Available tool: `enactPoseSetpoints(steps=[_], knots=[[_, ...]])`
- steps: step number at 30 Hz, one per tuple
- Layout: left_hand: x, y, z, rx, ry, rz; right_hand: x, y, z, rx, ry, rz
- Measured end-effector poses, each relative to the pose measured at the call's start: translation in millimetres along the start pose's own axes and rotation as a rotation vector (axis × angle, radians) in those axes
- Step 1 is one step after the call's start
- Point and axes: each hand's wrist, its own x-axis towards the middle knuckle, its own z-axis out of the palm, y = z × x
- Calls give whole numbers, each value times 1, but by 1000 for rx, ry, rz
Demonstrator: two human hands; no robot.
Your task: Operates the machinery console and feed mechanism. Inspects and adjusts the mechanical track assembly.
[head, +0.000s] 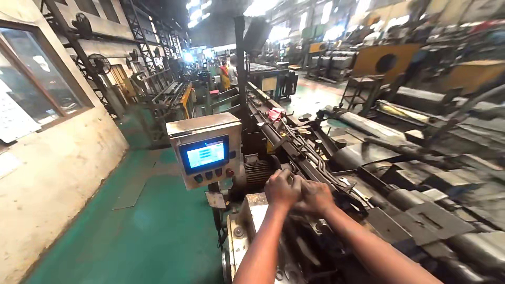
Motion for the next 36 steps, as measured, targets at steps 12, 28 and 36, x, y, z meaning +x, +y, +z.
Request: enactPoseSetpoints(steps=[12,28,36], knots=[[91,-81,-132,374,104,-52,1,7,10,11,33,3],[150,-182,-175,890,384,-146,-1,9,19,-14,283,-139],[162,-190,-151,805,619,-158,2,10,21,-29,310,-157]])
